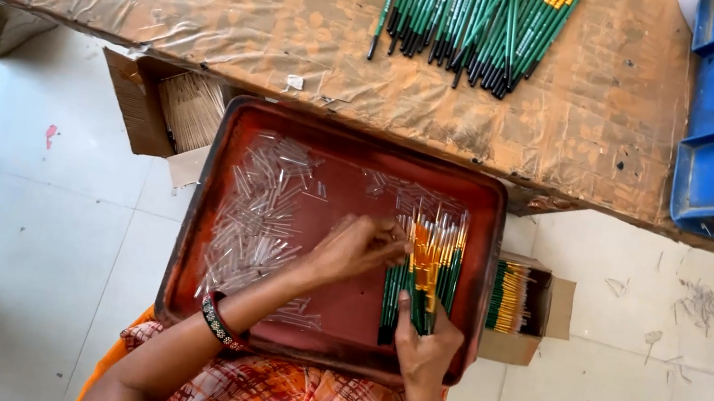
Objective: Applying plastic sleeves to paintbrush bristles and bundling them for packaging.
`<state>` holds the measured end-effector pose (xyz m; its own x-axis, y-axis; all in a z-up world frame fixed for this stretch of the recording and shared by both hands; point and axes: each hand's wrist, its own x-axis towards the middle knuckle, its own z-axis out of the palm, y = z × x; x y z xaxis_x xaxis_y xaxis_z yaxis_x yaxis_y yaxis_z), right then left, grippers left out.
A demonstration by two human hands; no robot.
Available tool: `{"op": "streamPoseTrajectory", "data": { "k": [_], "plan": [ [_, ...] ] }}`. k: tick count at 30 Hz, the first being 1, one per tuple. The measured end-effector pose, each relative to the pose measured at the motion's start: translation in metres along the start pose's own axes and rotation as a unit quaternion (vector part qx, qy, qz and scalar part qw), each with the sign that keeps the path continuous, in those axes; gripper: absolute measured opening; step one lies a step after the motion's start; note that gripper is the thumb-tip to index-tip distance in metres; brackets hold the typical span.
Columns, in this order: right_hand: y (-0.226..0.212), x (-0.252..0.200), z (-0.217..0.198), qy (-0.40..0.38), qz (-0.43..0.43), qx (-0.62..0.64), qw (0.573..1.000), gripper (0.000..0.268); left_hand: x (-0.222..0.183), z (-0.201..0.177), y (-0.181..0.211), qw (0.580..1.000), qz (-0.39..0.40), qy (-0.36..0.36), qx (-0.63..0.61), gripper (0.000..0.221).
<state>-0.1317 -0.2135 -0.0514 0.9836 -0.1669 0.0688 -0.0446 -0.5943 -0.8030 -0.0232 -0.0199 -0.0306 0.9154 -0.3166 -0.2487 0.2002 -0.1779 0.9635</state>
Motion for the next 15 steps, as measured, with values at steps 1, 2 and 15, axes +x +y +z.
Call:
{"op": "streamPoseTrajectory", "data": {
  "k": [1,2,15],
  "plan": [
    [-0.003,0.008,-0.004,-0.003,-0.004,0.002,1.000,0.031,0.001,-0.011,-0.007,1.000,0.001,0.006,0.000,0.027],
    [-0.005,0.011,-0.009,0.018,-0.031,-0.085,0.996,0.029,0.001,-0.018,-0.014,0.991,0.084,0.036,0.099,0.020],
    [0.012,0.010,0.006,-0.049,0.146,0.352,0.923,0.026,0.020,-0.094,-0.124,0.828,0.057,0.150,0.537,0.011]
  ]
}}
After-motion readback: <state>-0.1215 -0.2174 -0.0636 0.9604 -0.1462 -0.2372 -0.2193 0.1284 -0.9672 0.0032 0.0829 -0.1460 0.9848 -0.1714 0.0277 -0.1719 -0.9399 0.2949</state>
